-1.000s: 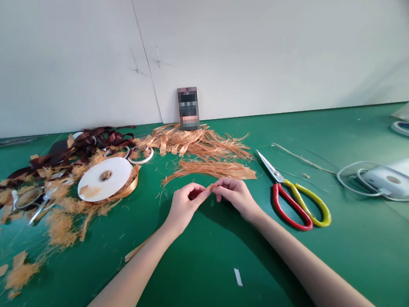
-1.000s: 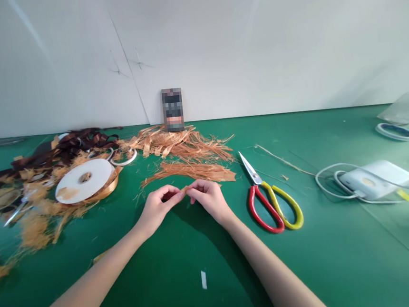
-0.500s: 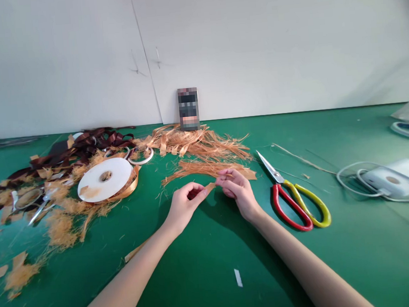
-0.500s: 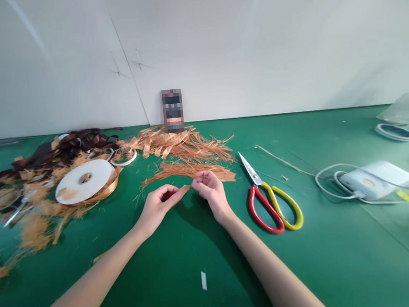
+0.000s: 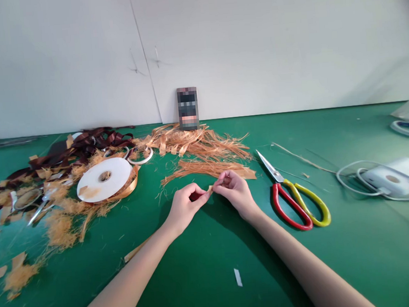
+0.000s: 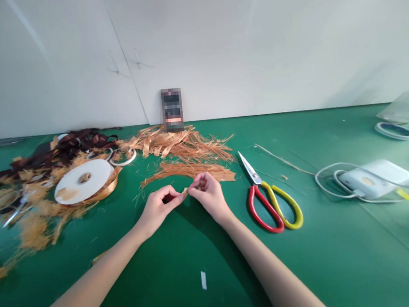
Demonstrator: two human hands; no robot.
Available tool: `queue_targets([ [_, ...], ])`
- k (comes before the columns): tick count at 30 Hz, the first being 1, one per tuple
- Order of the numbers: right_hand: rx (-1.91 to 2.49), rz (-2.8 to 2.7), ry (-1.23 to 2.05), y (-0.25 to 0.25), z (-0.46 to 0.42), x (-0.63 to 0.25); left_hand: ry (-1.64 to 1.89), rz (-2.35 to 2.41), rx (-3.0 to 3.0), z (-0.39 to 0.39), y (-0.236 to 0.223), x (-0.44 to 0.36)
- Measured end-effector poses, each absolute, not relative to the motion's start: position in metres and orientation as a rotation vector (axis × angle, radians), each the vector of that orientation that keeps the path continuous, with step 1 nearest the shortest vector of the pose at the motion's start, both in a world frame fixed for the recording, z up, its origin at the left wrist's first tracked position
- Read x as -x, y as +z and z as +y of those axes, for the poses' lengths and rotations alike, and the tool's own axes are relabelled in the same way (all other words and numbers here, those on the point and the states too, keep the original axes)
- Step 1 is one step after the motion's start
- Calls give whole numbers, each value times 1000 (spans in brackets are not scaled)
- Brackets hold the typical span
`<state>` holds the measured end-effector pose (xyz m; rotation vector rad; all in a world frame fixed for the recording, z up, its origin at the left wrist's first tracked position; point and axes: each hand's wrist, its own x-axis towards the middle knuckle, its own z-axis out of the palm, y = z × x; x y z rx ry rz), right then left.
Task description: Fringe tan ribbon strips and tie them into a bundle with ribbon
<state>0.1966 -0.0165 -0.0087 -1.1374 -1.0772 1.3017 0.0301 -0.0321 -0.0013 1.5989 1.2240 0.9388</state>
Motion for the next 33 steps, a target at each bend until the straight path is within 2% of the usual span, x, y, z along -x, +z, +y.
queue_targets([
  [6,1150,-912,1202,-7,-13,-203,941,1204,-1496,-33,0,-30],
  [18,1089,-1078,1433,3,-18,-202,998,1250,-1478,-30,2,-30],
  [33,1089,-887,1292,-6,-10,-207,1111,1257,-1421,-27,-2,-27],
])
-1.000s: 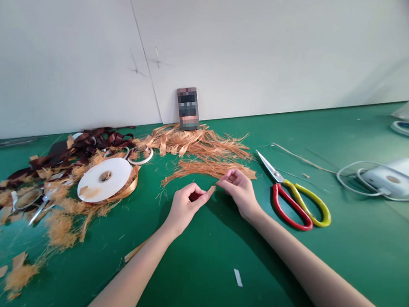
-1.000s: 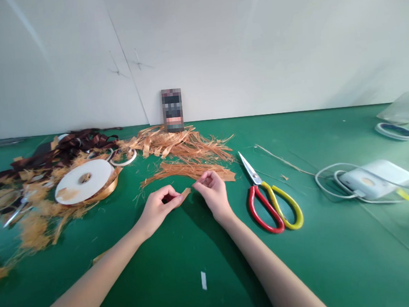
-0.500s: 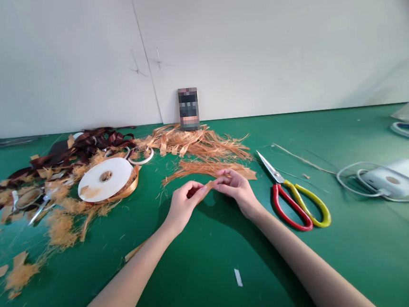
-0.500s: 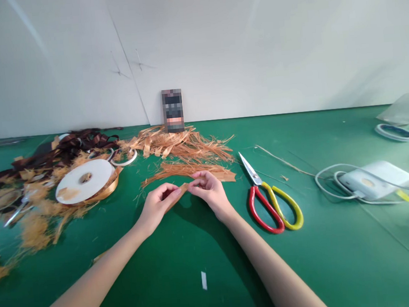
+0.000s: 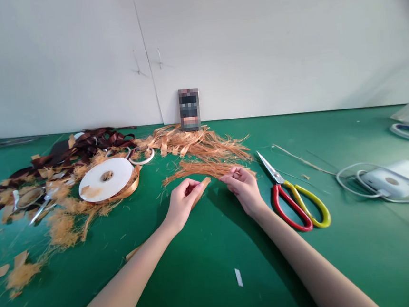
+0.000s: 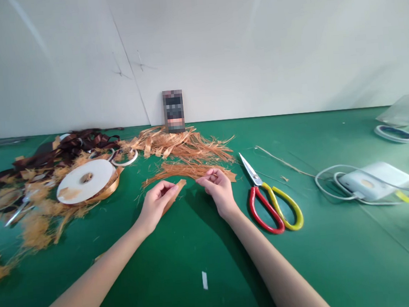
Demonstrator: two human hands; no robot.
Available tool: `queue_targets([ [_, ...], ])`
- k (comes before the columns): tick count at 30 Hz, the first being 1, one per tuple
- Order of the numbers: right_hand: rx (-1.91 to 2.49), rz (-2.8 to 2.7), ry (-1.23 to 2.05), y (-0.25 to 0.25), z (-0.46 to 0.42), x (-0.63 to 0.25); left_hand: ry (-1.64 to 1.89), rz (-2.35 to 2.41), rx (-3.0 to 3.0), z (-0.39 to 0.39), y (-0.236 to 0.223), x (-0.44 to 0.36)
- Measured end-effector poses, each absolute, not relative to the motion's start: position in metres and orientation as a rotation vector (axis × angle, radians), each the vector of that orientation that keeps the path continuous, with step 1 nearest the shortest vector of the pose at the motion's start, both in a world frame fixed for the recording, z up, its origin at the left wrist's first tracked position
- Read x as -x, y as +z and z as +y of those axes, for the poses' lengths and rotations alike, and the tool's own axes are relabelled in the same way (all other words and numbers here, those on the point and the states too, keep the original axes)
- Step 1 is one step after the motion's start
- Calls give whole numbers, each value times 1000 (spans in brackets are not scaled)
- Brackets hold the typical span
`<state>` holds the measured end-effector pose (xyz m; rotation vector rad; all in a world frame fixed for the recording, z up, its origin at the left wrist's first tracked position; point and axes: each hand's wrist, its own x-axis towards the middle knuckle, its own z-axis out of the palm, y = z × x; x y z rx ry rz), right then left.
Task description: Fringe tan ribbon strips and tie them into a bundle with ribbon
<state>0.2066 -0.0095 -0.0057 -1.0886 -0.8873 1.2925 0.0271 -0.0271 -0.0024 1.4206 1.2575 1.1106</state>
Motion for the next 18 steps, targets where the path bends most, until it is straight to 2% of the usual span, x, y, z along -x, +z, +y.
queue_targets([
  [7,1027,-895,1353,-6,-10,-210,1214,1233,-1514,-21,-11,-26],
  [13,1013,-933,1441,-5,-10,-213,1427,1271,-1846,-34,16,-15],
  [14,1023,-946,1461,-1,-10,-212,1499,1291,-1951,-38,23,-12],
  [18,1052,-1030,1575,34,-13,-207,1884,1235,-2978,-55,50,-1],
])
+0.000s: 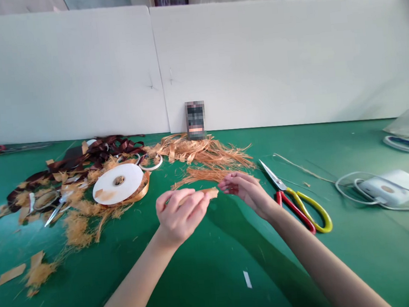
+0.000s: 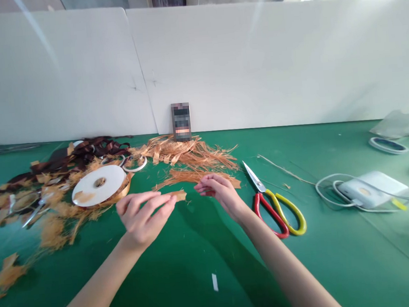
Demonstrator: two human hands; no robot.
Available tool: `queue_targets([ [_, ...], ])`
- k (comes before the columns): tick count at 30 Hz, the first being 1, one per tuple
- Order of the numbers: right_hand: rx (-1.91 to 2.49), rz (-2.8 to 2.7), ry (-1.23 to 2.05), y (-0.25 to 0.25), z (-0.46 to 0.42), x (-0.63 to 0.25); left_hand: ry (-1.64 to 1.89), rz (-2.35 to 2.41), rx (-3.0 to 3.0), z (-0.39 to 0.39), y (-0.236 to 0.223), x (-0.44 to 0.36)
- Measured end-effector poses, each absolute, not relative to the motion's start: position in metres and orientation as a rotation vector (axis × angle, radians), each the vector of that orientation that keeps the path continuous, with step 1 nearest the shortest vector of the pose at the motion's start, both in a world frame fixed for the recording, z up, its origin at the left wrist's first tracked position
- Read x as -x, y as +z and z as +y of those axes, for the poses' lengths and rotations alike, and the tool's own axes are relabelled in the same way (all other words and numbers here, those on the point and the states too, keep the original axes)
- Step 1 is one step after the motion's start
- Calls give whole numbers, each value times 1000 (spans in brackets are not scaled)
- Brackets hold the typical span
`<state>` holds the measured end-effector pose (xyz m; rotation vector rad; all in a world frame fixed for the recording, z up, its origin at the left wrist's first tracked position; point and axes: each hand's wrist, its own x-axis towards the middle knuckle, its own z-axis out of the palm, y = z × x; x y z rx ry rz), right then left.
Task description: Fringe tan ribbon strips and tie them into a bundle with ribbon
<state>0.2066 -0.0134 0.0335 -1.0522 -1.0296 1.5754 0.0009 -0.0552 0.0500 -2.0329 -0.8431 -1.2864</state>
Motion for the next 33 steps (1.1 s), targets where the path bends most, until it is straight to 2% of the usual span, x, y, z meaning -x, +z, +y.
queue_targets([
  [4,957,-1203,1696,88,-21,-198,-1090,-723,1923,-57,68,0],
  [7,1018,-1337,1656,116,-24,-192,-1010,-663,1944,-50,75,1],
  [13,1119,-1443,1535,122,-20,-185,-1049,-725,1979,-47,79,0],
  [15,1118,-1468,1498,123,-19,-186,-1187,-870,2124,-50,81,-4],
  [22,1103,-1584,1448,146,-27,-198,-1880,-1833,2914,-51,106,-11],
  [29,1102,-1569,1445,158,-31,-203,-2439,-2235,2677,-45,119,-13],
  [33,1196,-1536,1400,163,-32,-205,-2551,-2289,2623,-44,120,-14],
])
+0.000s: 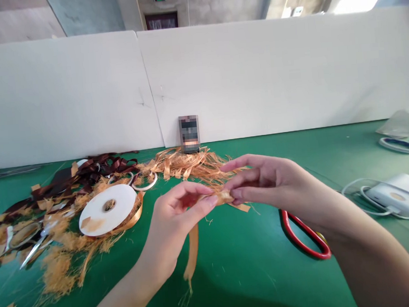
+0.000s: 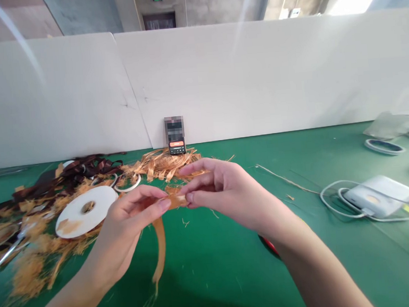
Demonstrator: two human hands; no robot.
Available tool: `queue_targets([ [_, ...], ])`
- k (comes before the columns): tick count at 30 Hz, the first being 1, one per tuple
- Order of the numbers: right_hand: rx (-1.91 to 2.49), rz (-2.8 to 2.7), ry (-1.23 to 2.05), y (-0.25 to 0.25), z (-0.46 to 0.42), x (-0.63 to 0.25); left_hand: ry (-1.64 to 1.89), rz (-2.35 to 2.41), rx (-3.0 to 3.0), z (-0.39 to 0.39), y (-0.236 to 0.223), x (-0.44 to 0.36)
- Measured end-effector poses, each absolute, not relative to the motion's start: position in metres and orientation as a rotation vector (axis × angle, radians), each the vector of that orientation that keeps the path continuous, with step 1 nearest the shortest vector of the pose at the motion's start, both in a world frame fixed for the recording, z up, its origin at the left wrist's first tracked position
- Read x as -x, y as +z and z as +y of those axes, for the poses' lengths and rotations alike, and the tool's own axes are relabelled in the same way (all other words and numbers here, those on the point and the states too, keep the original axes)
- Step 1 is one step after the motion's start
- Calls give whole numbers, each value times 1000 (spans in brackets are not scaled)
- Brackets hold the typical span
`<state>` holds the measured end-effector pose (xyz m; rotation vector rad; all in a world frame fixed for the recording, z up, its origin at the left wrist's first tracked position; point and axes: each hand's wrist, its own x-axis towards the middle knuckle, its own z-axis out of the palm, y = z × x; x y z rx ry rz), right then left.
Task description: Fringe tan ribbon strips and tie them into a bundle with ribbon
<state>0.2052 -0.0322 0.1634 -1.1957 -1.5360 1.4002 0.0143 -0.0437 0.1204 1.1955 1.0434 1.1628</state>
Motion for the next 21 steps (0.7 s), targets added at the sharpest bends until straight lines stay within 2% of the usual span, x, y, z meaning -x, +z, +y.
queue_targets([
  [5,1204,-1430,1276,166,-34,-202,1127,1055,-1197,-41,122,-13],
  [21,1192,-1469,1341,155,-31,-200,1017,1112,-1233,-44,125,-14],
])
